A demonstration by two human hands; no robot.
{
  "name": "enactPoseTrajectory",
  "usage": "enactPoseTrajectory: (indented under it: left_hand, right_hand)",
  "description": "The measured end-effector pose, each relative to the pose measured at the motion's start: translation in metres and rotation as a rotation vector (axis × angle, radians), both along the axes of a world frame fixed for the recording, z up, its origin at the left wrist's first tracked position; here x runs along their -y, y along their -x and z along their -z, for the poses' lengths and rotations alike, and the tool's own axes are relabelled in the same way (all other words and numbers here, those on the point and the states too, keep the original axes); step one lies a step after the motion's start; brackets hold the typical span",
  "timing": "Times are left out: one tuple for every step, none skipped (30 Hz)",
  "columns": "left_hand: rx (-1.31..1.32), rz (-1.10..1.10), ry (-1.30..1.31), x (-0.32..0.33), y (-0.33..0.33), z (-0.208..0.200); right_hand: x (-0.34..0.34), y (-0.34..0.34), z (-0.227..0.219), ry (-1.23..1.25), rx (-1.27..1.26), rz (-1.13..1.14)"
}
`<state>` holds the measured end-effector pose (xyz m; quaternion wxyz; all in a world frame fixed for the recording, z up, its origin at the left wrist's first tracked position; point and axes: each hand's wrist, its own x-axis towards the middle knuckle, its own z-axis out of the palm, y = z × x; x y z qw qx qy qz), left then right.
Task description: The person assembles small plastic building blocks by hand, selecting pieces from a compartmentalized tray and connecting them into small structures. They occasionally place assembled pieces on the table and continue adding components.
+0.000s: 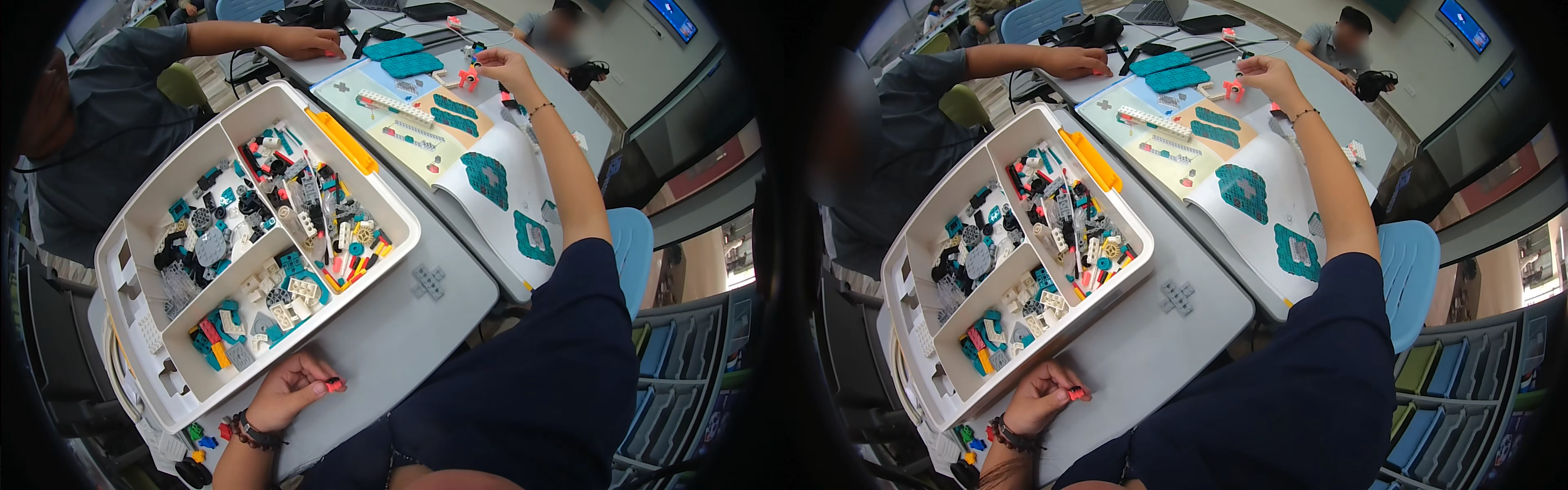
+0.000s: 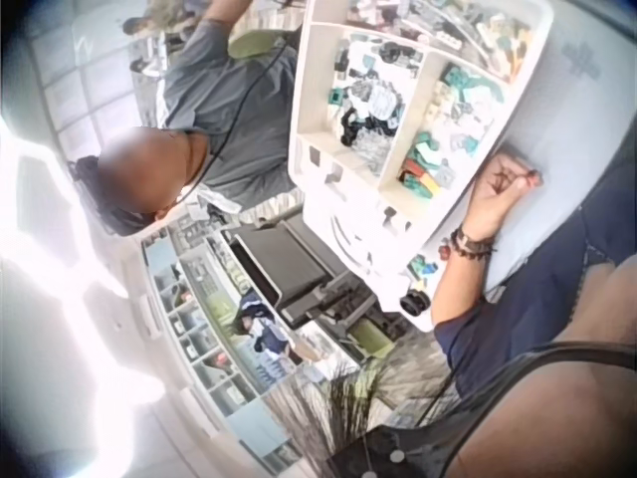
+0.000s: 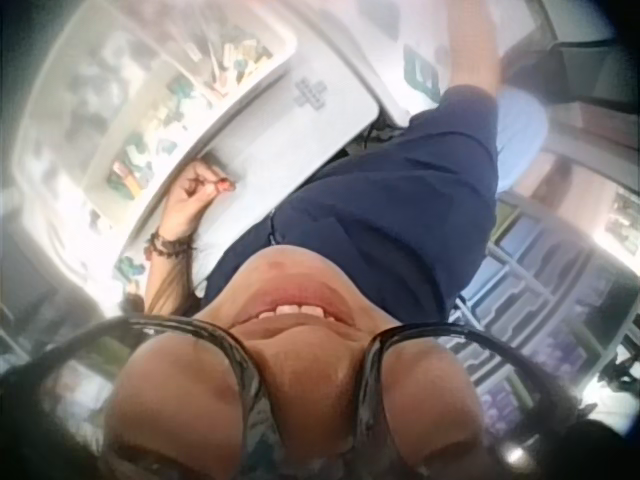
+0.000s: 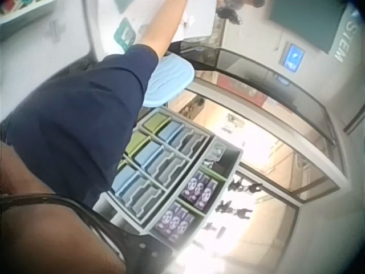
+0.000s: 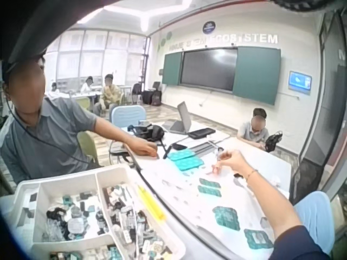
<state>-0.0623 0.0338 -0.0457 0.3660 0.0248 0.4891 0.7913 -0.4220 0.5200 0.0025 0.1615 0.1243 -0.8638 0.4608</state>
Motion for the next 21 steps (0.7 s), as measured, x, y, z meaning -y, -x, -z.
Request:
enactPoseTrajectory:
  left_hand:
    - [0.005, -0.002, 0.004, 0.0, 0.0, -0.001]
    - [0.009, -0.006, 0.007, -0.001, 0.001, -0.001]
    - [0.01, -0.007, 0.007, -0.001, 0.001, -0.001]
    - [0.01, -0.01, 0.007, -0.001, 0.001, -0.001]
    - [0.01, -0.013, 0.007, -0.001, 0.0, -0.001]
    - [0.014, -0.013, 0.009, -0.001, 0.0, -0.001]
    - [0.018, -0.013, 0.012, -0.001, 0.001, -0.002]
    - [0.022, -0.014, 0.014, -0.001, 0.001, -0.002]
    - [0.027, -0.014, 0.008, -0.001, 0.0, -0.002]
    - [0.033, -0.016, 0.003, 0.0, 0.0, -0.002]
    - [0.038, -0.017, -0.002, 0.0, 0.0, -0.001]
    - [0.034, -0.015, -0.009, 0.0, 0.0, -0.001]
    - [0.03, -0.014, -0.015, -0.001, 0.0, -0.001]
    - [0.026, -0.013, -0.021, -0.001, 0.0, -0.001]
    - [0.023, -0.009, -0.024, -0.001, 0.001, -0.001]
    - [0.021, -0.006, -0.027, -0.001, 0.001, -0.002]
    - [0.018, -0.002, -0.03, -0.001, 0.001, -0.001]
    - [0.015, 0.0, -0.034, -0.001, 0.001, -0.001]
    - [0.012, 0.003, -0.038, -0.001, 0.001, -0.001]
    - [0.009, 0.006, -0.041, -0.001, 0.001, 0.0]
    - [0.012, 0.006, -0.037, -0.001, 0.001, 0.0]
  right_hand:
    - [0.001, 0.0, 0.004, -0.053, 0.01, 0.005]
    - [0.003, 0.0, 0.007, -0.106, 0.02, 0.009]
    - [0.006, -0.001, 0.009, -0.158, 0.029, 0.012]
    - [0.01, -0.001, 0.011, -0.196, 0.012, 0.031]
    - [0.015, -0.001, 0.013, -0.234, -0.004, 0.049]
    - [0.017, -0.001, 0.013, -0.276, -0.023, 0.068]
    - [0.017, 0.0, 0.014, -0.287, -0.034, 0.07]
    - [0.018, 0.002, 0.015, -0.298, -0.044, 0.071]
    - [0.02, 0.003, 0.016, -0.309, -0.054, 0.07]
    - [0.022, 0.003, 0.017, -0.35, -0.065, 0.094]
    - [0.023, 0.003, 0.017, -0.391, -0.075, 0.117]
    - [0.023, 0.003, 0.017, -0.434, -0.085, 0.142]
    - [0.023, 0.004, 0.018, -0.431, -0.091, 0.144]
    - [0.023, 0.004, 0.019, -0.428, -0.097, 0.145]
    - [0.022, 0.005, 0.02, -0.426, -0.102, 0.148]
    - [0.02, 0.006, 0.021, -0.4, -0.088, 0.175]
    - [0.019, 0.008, 0.022, -0.375, -0.073, 0.202]
    - [0.018, 0.009, 0.023, -0.348, -0.057, 0.228]
    - [0.016, 0.011, 0.023, -0.347, -0.044, 0.238]
    - [0.015, 0.013, 0.024, -0.347, -0.031, 0.247]
    - [0.015, 0.014, 0.023, -0.346, -0.019, 0.256]
